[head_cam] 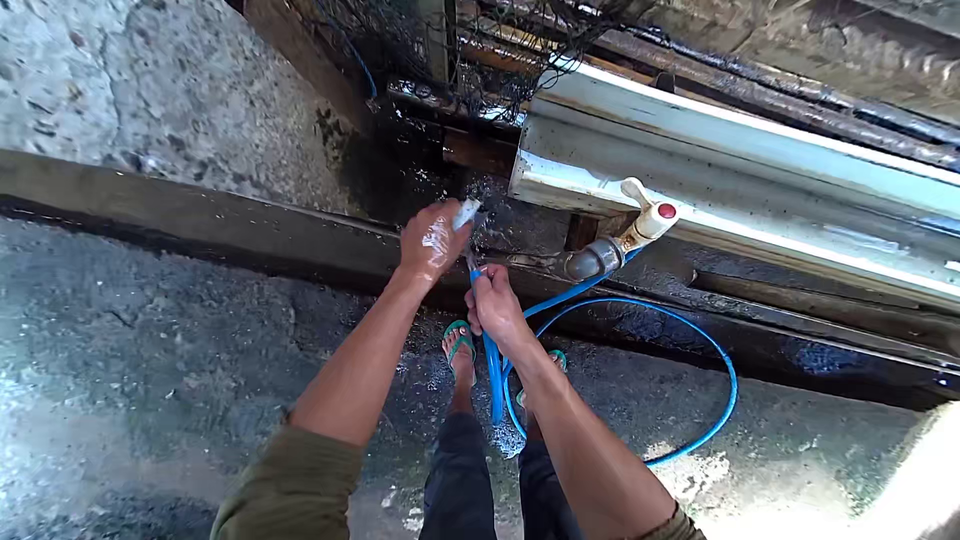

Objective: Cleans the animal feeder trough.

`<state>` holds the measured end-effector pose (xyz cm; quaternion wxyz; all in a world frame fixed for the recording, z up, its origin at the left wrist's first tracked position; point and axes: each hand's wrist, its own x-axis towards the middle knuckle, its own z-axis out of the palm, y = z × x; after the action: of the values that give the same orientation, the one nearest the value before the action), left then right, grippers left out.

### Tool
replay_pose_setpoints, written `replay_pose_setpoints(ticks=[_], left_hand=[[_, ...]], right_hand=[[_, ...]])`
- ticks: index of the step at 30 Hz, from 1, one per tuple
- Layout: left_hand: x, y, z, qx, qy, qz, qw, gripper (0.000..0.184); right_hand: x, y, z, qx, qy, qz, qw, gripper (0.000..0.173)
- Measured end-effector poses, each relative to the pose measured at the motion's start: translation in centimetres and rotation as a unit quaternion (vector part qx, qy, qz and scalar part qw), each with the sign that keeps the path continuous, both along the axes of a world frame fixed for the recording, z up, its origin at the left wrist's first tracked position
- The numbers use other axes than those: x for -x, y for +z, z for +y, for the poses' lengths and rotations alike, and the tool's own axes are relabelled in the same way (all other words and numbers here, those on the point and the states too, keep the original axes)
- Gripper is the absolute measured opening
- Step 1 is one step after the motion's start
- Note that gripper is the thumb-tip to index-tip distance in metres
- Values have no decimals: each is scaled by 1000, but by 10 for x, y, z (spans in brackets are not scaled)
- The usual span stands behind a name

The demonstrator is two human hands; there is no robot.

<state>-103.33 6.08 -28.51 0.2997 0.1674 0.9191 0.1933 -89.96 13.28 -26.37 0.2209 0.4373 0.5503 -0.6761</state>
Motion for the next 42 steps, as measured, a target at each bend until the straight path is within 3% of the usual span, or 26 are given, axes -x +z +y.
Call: replay_pose_setpoints(ticks=[6,10,13,16,17,19,22,25,28,30,32,34,36,39,41,42], left_hand=[[-10,26,-59,-77,123,37,989,37],[-42,27,-91,-133,197,85,968,39],[-73,13,-107,-164,160,129,965,37],[-110,-7,-114,-188,80,163,965,20],[-123,-12,-114,-196,53,164,965,15],[-148,-17,-107,-229,23,148,962,14],[-154,-22,-103,-252,-31,92,963,16],[-136,-14,-112,-256,7,34,966,37],[-108,2,-115,-266,40,87,959,88],[-84,18,-108,-225,-4,-37,974,126],[-59,28,-96,-211,-24,-235,949,140],[-49,28,-89,-269,-17,-370,889,142],[-50,32,-87,-314,41,-419,851,129],[-52,44,-76,-169,226,-456,844,97],[-51,51,-70,-160,253,-521,799,102],[-51,51,-68,-190,256,-572,756,108]], right_hand=[[79,-58,24,-144,6,14,990,39],[121,-63,39,-253,92,3,963,65],[88,-47,25,-215,79,82,970,53],[16,-24,-2,46,9,139,989,65],[-1,-16,-13,81,11,145,986,67],[-23,-4,-29,60,16,132,989,68],[-29,-6,-34,-110,86,79,987,56],[-25,4,-13,-278,255,82,922,55],[-20,15,7,-412,375,201,806,34],[-17,22,16,-447,434,309,718,23],[-8,38,22,-432,489,373,659,23],[0,56,27,-432,508,416,618,19],[5,68,34,-472,482,462,576,16],[0,71,41,-548,415,522,505,20],[-4,66,42,-558,404,559,461,21],[-7,63,43,-551,407,581,440,22]])
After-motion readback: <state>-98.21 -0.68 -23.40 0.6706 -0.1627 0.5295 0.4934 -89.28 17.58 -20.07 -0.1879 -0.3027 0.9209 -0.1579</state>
